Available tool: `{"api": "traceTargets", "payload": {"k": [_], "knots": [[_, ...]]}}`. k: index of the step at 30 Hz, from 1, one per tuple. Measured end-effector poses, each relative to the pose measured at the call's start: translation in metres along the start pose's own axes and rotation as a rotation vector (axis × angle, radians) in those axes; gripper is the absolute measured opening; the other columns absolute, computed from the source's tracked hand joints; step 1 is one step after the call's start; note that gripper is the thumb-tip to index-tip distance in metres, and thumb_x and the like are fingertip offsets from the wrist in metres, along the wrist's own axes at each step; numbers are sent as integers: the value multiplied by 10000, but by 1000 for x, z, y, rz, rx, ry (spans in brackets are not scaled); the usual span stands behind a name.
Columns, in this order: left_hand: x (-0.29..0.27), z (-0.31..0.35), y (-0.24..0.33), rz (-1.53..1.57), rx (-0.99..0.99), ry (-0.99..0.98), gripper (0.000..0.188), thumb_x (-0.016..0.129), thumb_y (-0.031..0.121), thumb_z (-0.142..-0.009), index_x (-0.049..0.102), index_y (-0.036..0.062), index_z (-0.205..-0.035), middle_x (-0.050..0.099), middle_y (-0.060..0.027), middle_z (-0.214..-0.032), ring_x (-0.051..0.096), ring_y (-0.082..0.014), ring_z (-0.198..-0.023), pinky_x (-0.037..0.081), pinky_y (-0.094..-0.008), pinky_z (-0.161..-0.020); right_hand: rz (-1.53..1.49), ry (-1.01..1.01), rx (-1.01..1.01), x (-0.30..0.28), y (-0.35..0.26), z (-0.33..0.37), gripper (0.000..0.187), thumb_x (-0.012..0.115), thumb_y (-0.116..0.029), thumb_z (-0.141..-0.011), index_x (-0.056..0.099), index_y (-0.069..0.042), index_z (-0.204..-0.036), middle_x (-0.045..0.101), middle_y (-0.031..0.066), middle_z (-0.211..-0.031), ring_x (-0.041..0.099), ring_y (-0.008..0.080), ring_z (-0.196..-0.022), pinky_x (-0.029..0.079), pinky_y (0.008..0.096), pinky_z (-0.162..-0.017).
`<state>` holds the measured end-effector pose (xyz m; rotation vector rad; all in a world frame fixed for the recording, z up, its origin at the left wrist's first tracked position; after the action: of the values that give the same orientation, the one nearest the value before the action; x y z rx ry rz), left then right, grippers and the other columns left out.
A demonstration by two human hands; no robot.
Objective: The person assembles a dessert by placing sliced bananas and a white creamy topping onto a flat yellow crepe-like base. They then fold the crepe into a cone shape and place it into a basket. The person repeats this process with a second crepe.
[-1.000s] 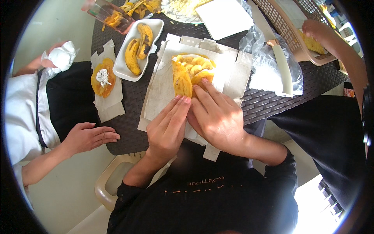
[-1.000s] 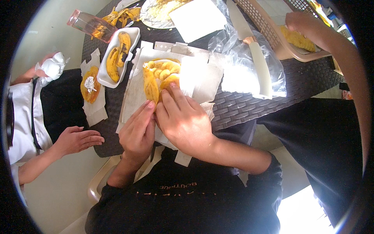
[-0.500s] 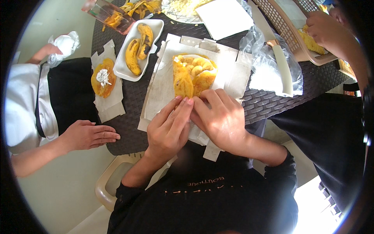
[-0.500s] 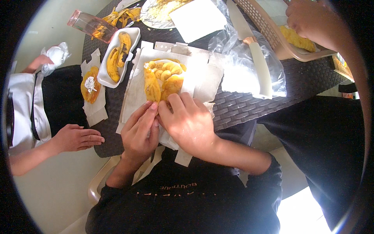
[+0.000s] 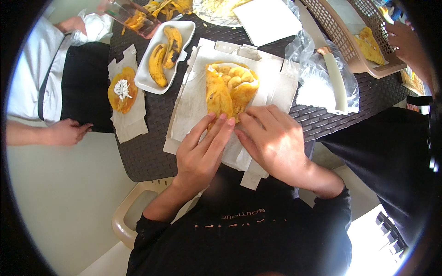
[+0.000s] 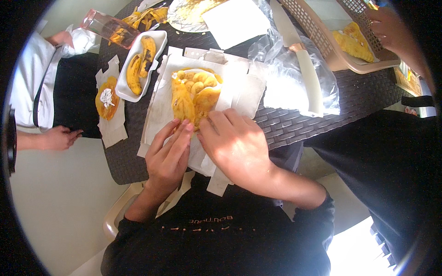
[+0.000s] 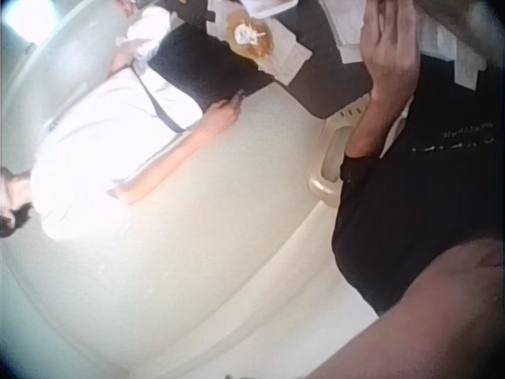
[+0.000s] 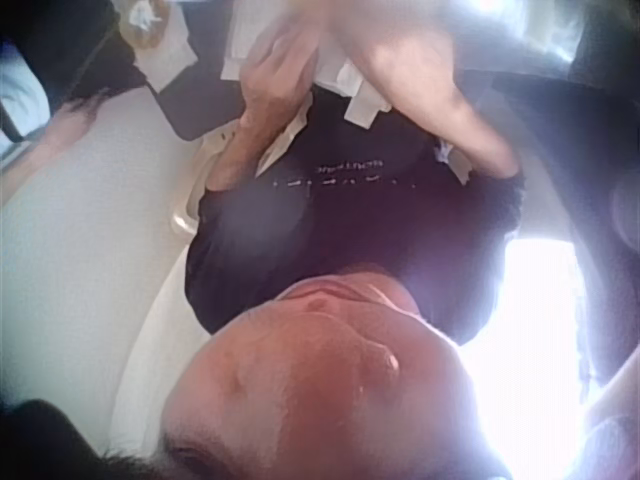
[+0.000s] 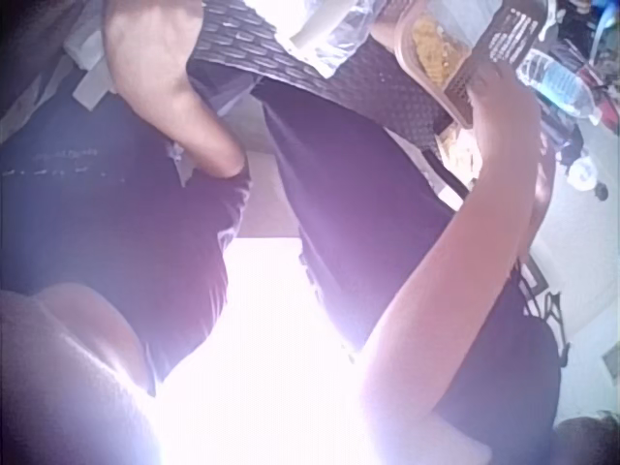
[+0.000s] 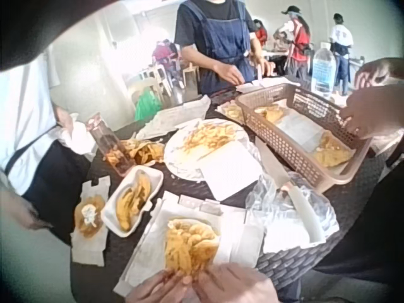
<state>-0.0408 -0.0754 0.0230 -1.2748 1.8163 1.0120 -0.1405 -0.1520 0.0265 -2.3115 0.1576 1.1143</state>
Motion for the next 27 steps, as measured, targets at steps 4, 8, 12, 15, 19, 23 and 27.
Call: {"api": "traceTargets", "payload": {"k": [4, 8, 12, 15, 19, 23, 27], "knots": [[1, 2, -1, -35, 3, -41, 391, 684, 38, -892, 702, 40, -1283, 739, -146, -1228, 677, -339, -1183, 560, -370, -913, 127, 4, -12, -6, 2, 7, 232, 680, -137, -756, 671, -29, -961, 628, 72, -946, 644, 223, -846, 540, 343, -690], [1, -1, 1, -57, 12, -79, 360, 628, 48, -926, 696, 14, -1277, 735, -170, -1229, 676, -347, -1197, 568, -386, -925, 166, 46, -116, -7, -5, 10, 349, 654, -131, -773, 702, 10, -1089, 677, 124, -1142, 668, 267, -1038, 561, 344, -817], [0, 1, -4, 2, 31, -39, 340, 609, 42, -926, 687, -48, -1245, 731, -216, -1200, 699, -373, -1173, 592, -394, -908, 26, -72, -184, 6, -8, 3, 508, 740, -31, -727, 691, 22, -1230, 647, 137, -1363, 624, 300, -1250, 543, 384, -924], [-1, 4, -5, 37, 55, -7, 324, 609, 29, -918, 688, -74, -1215, 735, -231, -1169, 712, -385, -1154, 607, -392, -878, 74, -78, -243, 7, -10, 3, 467, 714, -80, -775, 699, -3, -1236, 654, 113, -1363, 623, 296, -1245, 530, 384, -934], [-5, 3, -2, 36, 80, 35, 294, 617, 18, -910, 701, -72, -1177, 748, -219, -1131, 723, -379, -1133, 617, -384, -846, 184, -116, -362, 9, -15, 4, 370, 652, -179, -837, 737, -15, -1158, 667, 114, -1340, 598, 293, -1244, 499, 403, -983], [-5, 7, -2, 60, 104, 63, 238, 629, 13, -912, 712, -68, -1120, 759, -201, -1092, 734, -368, -1113, 623, -374, -827, 228, -115, -386, 10, -16, 4, 351, 652, -186, -839, 746, -28, -1137, 691, 101, -1299, 603, 284, -1230, 494, 392, -973], [-6, 5, 0, 70, 129, 53, 179, 684, 20, -912, 707, -65, -1068, 761, -200, -1054, 742, -370, -1081, 625, -391, -833, 259, -106, -403, 10, -18, 5, 366, 652, -191, -836, 747, -25, -1148, 697, 102, -1278, 606, 283, -1222, 495, 389, -968]]}}
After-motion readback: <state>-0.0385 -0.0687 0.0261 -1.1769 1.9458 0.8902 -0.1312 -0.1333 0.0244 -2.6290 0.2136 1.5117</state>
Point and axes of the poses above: each hand's wrist, its own z-axis away from the middle knuckle, its own x-axis out of the palm, y = z × x, the point moved 9 cm from there along -z, towards the middle knuckle
